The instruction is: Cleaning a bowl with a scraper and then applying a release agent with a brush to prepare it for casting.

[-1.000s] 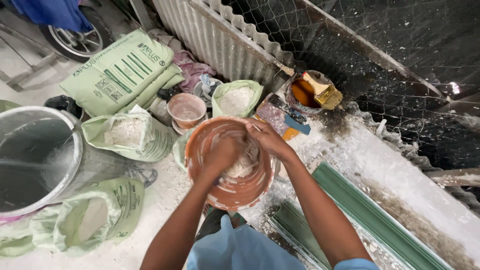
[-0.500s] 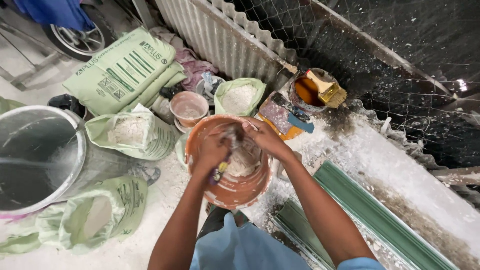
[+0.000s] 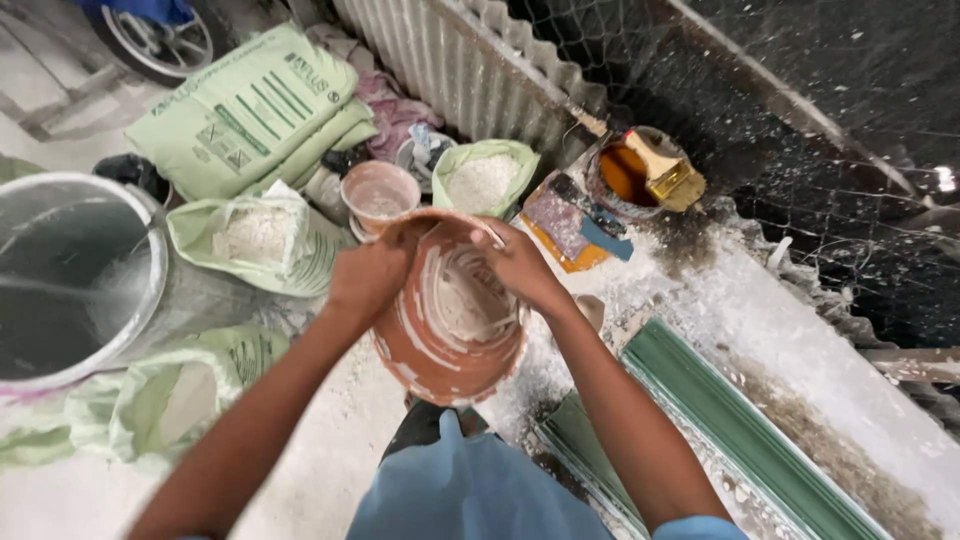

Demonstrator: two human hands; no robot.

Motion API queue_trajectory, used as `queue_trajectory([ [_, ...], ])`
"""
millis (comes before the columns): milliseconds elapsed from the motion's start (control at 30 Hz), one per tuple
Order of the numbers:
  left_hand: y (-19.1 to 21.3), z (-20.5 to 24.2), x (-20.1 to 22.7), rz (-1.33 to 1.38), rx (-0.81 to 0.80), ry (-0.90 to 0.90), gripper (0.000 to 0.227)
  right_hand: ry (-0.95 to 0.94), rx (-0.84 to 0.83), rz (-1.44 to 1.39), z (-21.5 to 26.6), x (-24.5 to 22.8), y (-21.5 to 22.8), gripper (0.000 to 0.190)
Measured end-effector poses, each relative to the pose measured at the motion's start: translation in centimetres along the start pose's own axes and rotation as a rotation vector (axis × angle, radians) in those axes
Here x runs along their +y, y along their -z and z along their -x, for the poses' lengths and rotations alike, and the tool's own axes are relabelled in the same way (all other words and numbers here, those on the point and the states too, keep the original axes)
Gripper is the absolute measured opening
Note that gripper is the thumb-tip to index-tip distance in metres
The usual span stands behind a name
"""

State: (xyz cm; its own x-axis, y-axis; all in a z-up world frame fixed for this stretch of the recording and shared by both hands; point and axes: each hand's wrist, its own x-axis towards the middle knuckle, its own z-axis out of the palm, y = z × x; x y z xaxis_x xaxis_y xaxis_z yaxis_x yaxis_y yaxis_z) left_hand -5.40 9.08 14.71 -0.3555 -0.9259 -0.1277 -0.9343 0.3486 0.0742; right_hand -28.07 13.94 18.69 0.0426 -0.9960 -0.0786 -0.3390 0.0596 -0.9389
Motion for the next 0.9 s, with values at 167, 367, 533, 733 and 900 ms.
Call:
queue_trajectory([
  [167,-9.8,-0.3,-3.9,0.059,-0.538,-0.278,0.026,-0.012,-0.012,0.025,-2.3,0.0,-2.2,0.031],
  [367,-4.7,-1.0,-5.6,-0.249,-0.051,-0.348,0.021,-0.036,0.008,0.044,-2.3,-1.1,-2.3,0.028],
  [533,-5.6,-0.4,-4.6,-0.127,-0.232,-0.235,0.025,0.035,-0.027,0.024,-2.3,-0.6,-3.4,0.029],
  [733,-6.9,0.7,-4.5,-0.090,-0.421,-0.159,0.028,-0.160,-0.049,0.080,-1.8,-4.7,-3.5,0.040],
  [900,-7.1,1.4,-5.8,-0.215,-0.015,-0.192,0.022,-0.020,-0.033,0.109,-1.1,-3.6,-4.6,0.033],
])
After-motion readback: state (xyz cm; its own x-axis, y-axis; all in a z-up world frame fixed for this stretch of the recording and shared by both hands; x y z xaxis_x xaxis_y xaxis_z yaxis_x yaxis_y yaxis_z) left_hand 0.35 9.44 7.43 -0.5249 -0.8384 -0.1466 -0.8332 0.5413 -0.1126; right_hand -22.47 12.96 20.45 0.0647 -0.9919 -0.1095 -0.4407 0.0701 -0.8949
